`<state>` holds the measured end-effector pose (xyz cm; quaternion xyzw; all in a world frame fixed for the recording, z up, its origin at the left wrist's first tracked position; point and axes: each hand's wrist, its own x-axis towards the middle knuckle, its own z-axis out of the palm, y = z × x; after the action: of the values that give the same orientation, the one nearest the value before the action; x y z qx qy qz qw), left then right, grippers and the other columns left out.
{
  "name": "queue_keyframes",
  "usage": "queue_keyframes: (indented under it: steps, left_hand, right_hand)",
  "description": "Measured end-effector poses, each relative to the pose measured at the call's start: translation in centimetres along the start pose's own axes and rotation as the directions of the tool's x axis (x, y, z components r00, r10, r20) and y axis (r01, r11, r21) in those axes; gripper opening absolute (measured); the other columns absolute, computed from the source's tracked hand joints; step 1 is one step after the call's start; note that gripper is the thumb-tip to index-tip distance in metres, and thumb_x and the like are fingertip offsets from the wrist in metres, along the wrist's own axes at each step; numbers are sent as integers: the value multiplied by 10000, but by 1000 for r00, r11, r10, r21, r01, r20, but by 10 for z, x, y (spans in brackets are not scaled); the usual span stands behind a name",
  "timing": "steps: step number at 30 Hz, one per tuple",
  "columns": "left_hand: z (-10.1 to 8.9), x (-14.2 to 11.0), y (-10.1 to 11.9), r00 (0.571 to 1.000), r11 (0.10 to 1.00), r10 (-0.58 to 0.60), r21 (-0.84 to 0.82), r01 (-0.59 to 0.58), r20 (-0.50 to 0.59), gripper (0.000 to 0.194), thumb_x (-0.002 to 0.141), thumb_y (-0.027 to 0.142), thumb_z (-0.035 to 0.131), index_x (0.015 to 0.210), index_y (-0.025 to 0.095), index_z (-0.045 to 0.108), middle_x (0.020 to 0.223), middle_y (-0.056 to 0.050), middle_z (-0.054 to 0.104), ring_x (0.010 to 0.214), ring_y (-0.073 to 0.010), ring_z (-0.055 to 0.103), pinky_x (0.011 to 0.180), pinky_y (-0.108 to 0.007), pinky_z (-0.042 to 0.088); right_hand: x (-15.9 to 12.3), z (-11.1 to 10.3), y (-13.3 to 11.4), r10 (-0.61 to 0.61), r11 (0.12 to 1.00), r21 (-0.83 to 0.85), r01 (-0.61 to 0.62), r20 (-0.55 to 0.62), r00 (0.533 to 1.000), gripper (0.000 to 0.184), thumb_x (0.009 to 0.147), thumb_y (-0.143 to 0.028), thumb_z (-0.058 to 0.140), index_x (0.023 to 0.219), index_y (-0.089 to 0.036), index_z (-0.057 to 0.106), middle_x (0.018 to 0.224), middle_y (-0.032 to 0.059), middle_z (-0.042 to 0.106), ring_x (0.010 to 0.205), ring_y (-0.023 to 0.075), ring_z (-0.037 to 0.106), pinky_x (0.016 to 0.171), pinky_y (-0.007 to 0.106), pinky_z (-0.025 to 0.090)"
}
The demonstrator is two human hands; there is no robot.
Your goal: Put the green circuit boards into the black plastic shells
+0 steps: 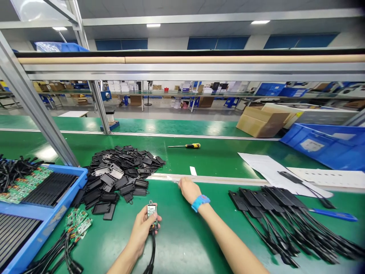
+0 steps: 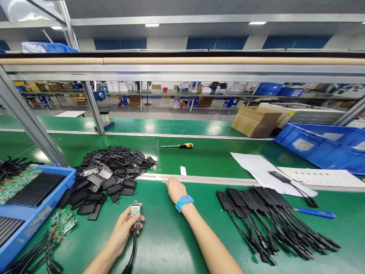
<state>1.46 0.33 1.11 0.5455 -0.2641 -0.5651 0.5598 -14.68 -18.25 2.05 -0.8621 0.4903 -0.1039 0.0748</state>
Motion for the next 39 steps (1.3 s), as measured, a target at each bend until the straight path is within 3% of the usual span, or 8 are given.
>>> queue_keyframes:
  steps: [3,7,17,23,25,28,32,39]
  left_hand:
    - [-1,-2,-1,999,998,26,-53,-27,-20,681,670,373,770,1250,114,525,854,-75,642,676,-125,530,554,-212,405]
    - [-3,2,-6,996,988,56,-138,-65,-68,691,608,251,814,1235,116,558,892,-80,648,698,-116,495,605,-212,412]
    - [-4,2,-6,998,990,-9,-143,-1,-65,629,715,424,758,1225,159,503,1082,-123,621,737,-167,635,584,-246,470]
    - [-4,2,-5,999,987,5,-160,-14,-52,657,679,418,797,1210,165,504,1006,-109,656,702,-142,620,590,-230,475]
    - [-3,1,-4,1000,987,5,-163,-8,-23,673,679,397,803,1229,163,494,985,-111,665,707,-142,618,588,-223,471]
    - [-1,-1,-3,1000,990,-8,-142,12,28,661,702,383,788,1242,151,486,995,-128,672,687,-133,609,554,-204,450]
    - [2,-2,-2,995,998,12,-70,-6,98,567,706,373,785,1167,130,558,982,-129,673,664,-133,603,527,-202,441]
    - [2,-1,-11,947,1000,-28,-1,30,319,608,534,244,892,1077,144,637,950,-88,662,795,-175,627,680,-223,470]
  right_hand:
    - [19,3,-1,51,996,-68,-51,-1,999,127,876,-48,478,863,-84,599,886,91,616,818,198,602,719,333,475]
    - [36,5,-38,-81,996,-26,80,-25,996,198,918,-137,447,869,-135,638,901,93,629,828,189,612,721,283,446]
    - [92,28,-109,-328,932,139,334,-61,943,109,870,-136,565,948,-136,641,979,58,650,987,201,569,864,353,454]
    - [53,4,-96,-215,906,318,278,-219,952,246,957,-173,356,1040,-150,586,1024,97,620,1016,217,540,904,348,432]
    - [25,-6,-84,-155,885,398,241,-237,959,297,986,-227,253,1057,-160,534,978,89,600,878,183,583,772,298,485]
    - [-20,-18,-66,-82,697,711,92,-48,995,315,989,-367,235,1054,-190,487,715,-9,497,495,112,480,427,219,397]
    - [-69,-22,-50,-128,295,949,-116,160,979,363,916,-474,444,1148,-199,491,691,-44,405,477,72,355,407,185,293]
    - [-94,2,-49,-22,143,984,-106,110,994,328,829,-474,625,894,-160,555,730,-15,508,529,65,387,445,186,310]
